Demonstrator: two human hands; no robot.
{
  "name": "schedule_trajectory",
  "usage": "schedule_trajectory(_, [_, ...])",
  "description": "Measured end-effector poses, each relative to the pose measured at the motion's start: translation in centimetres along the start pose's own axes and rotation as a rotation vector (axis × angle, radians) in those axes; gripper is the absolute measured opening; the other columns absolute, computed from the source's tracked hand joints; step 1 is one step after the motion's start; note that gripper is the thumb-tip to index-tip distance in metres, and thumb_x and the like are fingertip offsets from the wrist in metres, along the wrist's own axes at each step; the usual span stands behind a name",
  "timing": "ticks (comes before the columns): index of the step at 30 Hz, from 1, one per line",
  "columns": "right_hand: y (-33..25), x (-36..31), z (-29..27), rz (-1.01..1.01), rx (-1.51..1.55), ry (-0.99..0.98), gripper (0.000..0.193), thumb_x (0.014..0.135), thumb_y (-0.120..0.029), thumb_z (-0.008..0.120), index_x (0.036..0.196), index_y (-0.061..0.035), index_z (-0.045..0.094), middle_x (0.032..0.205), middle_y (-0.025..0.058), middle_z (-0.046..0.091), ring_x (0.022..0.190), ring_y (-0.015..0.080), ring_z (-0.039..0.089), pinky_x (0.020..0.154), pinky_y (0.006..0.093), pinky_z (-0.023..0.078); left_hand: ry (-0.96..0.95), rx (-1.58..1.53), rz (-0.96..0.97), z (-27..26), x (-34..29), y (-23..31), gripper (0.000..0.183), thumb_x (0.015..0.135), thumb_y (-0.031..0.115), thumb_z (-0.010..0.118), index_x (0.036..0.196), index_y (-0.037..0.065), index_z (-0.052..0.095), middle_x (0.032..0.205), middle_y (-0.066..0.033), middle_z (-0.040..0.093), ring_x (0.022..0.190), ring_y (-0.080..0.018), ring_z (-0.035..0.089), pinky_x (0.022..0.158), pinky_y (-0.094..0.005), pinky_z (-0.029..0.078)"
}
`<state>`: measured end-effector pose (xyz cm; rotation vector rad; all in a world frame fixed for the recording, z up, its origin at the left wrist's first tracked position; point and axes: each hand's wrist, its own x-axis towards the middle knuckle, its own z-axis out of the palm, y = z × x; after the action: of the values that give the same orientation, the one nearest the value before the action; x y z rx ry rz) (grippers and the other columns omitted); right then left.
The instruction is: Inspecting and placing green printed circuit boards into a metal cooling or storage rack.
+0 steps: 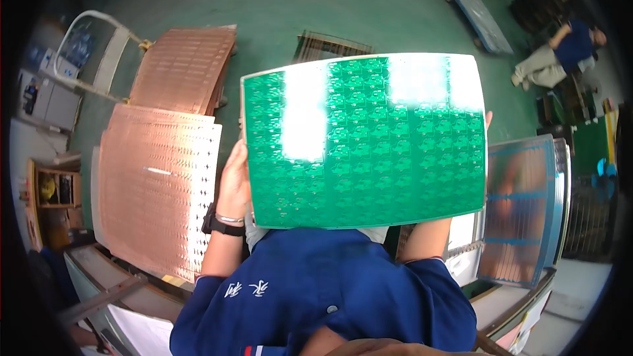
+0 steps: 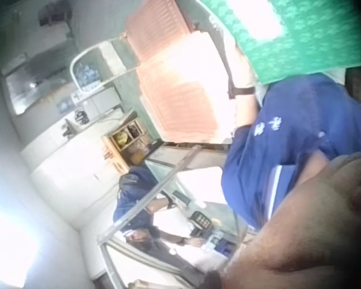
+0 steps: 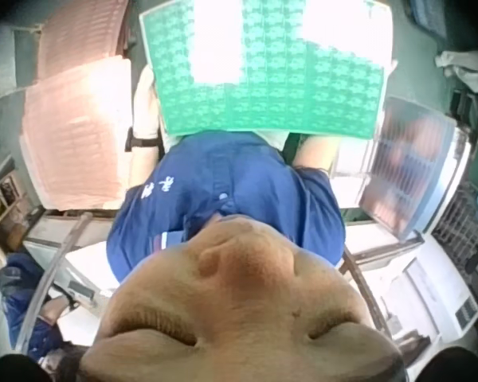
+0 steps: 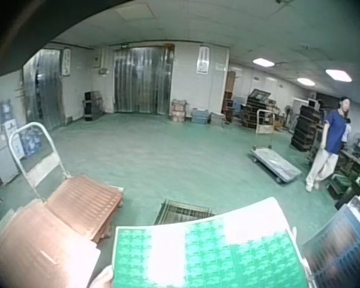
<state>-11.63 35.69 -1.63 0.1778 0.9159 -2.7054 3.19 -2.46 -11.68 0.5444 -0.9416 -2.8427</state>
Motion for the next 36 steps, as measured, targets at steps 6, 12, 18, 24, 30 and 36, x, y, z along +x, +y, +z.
schedule_trajectory(6, [8.1,-2.0,-0.6,-0.217,0.143,-0.351,0.055,0.095,-0.045,0.032,0.136,-0.0090,0.033,0.138,0.0105,0.038,0.122,0.0265,0.039,0.101,0.0435,0.032,0.060,-0.166,0.028,1.7,2.4,-3.7,0.027,0.095,0.024,0.043,0.119,0.010,0.044,0.117,-0.0043,0.051,0.108,-0.0200,0.050,0.091,-0.0388,0.043])
schedule_trajectory(12, [11.7,-2.7,2.7,-0.195,-0.290,-0.199,0.061,0.094,-0.034,0.044,0.142,-0.0100,0.017,0.142,0.0080,0.029,0.124,0.0251,0.037,0.100,0.0408,0.034,-0.013,-0.240,0.167,5.3,2.8,-5.5,0.020,0.096,0.022,0.041,0.114,0.012,0.043,0.115,-0.0024,0.050,0.108,-0.0163,0.049,0.091,-0.0362,0.043])
schedule_trajectory(18, [7.0,0.6,2.1,-0.320,-0.282,-0.175,0.053,0.094,-0.025,0.046,0.138,-0.0057,0.024,0.131,0.0110,0.043,0.115,0.0218,0.047,0.091,0.0359,0.045,-0.125,-0.068,0.384,6.3,2.8,0.6,0.020,0.097,0.021,0.038,0.115,0.013,0.043,0.110,-0.0016,0.054,0.103,-0.0150,0.054,0.086,-0.0344,0.048])
schedule_trajectory(24, [4.3,0.8,0.5,-0.453,-0.226,-0.239,0.011,0.094,-0.012,0.047,0.104,-0.0118,0.052,0.106,0.0060,0.060,0.097,0.0172,0.059,0.080,0.0316,0.053,-0.251,-0.037,0.630,7.2,1.9,3.4,0.023,0.096,0.012,0.039,0.113,0.018,0.053,0.124,-0.0003,0.050,0.113,-0.0164,0.048,0.098,-0.0378,0.040])
schedule_trajectory(30, [4.8,-0.5,0.8,-0.514,-0.159,-0.247,0.013,0.094,-0.013,0.046,0.105,-0.0134,0.052,0.112,0.0090,0.058,0.102,0.0213,0.058,0.088,0.0376,0.051,-0.306,0.030,0.768,8.1,0.0,4.2,0.028,0.096,0.012,0.038,0.118,0.023,0.052,0.126,0.0006,0.049,0.117,-0.0188,0.045,0.102,-0.0411,0.036])
schedule_trajectory(36, [4.7,-1.2,1.0,-0.512,-0.113,-0.277,0.014,0.094,-0.013,0.045,0.105,-0.0136,0.053,0.114,0.0095,0.057,0.104,0.0223,0.057,0.090,0.0384,0.050,-0.362,0.035,0.793,8.0,-0.3,4.3,0.029,0.097,0.013,0.037,0.119,0.025,0.052,0.129,0.0006,0.047,0.118,-0.0193,0.044,0.102,-0.0421,0.036])
